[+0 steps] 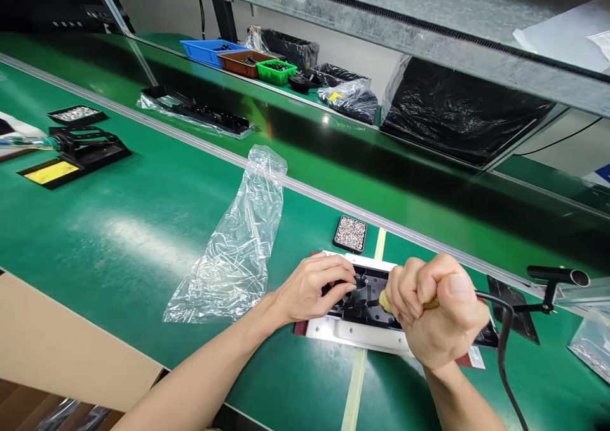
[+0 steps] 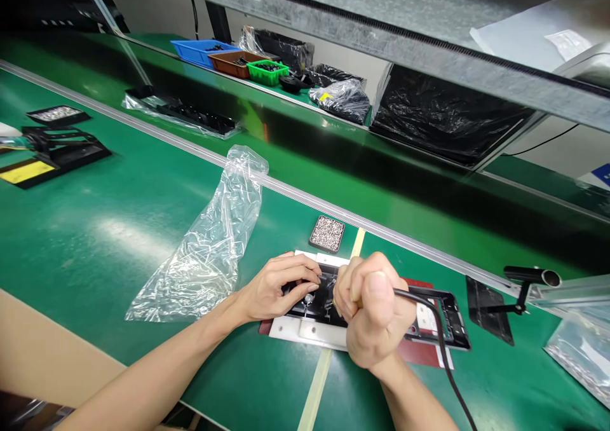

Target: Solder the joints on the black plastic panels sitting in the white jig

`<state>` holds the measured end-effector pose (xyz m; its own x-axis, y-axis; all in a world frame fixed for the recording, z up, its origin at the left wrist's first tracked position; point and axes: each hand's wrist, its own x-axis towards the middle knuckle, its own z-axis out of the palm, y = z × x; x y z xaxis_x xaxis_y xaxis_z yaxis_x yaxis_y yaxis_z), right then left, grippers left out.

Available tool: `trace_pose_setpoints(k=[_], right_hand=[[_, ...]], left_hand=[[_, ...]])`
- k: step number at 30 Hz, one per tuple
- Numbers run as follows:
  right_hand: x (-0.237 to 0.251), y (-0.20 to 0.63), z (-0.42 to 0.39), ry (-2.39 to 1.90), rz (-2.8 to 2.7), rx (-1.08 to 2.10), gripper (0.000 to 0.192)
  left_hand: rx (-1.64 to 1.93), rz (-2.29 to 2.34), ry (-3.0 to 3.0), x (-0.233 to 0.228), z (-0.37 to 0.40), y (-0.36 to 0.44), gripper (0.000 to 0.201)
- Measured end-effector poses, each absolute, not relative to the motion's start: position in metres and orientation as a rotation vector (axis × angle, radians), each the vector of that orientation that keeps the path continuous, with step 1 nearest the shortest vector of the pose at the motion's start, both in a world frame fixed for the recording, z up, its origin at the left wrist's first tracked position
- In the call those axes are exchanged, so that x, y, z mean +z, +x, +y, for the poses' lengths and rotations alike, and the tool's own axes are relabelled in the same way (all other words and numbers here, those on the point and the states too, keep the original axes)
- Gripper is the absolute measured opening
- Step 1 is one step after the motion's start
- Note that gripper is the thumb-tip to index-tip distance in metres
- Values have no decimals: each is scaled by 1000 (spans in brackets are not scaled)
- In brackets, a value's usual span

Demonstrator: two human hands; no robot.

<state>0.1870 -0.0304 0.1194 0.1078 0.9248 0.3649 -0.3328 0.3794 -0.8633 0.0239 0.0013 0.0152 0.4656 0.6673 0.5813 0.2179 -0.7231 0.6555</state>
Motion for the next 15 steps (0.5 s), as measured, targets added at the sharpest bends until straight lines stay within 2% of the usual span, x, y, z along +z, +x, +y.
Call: trace_pose_setpoints(k=[9, 15], right_hand=[[117, 185, -31, -689, -1088, 1046, 42], [122, 169, -30, -642, -1150, 993, 44]], left_hand=[[1187, 720, 2203, 12, 1, 23, 11], [1264, 753, 2228, 31, -7, 17, 16]])
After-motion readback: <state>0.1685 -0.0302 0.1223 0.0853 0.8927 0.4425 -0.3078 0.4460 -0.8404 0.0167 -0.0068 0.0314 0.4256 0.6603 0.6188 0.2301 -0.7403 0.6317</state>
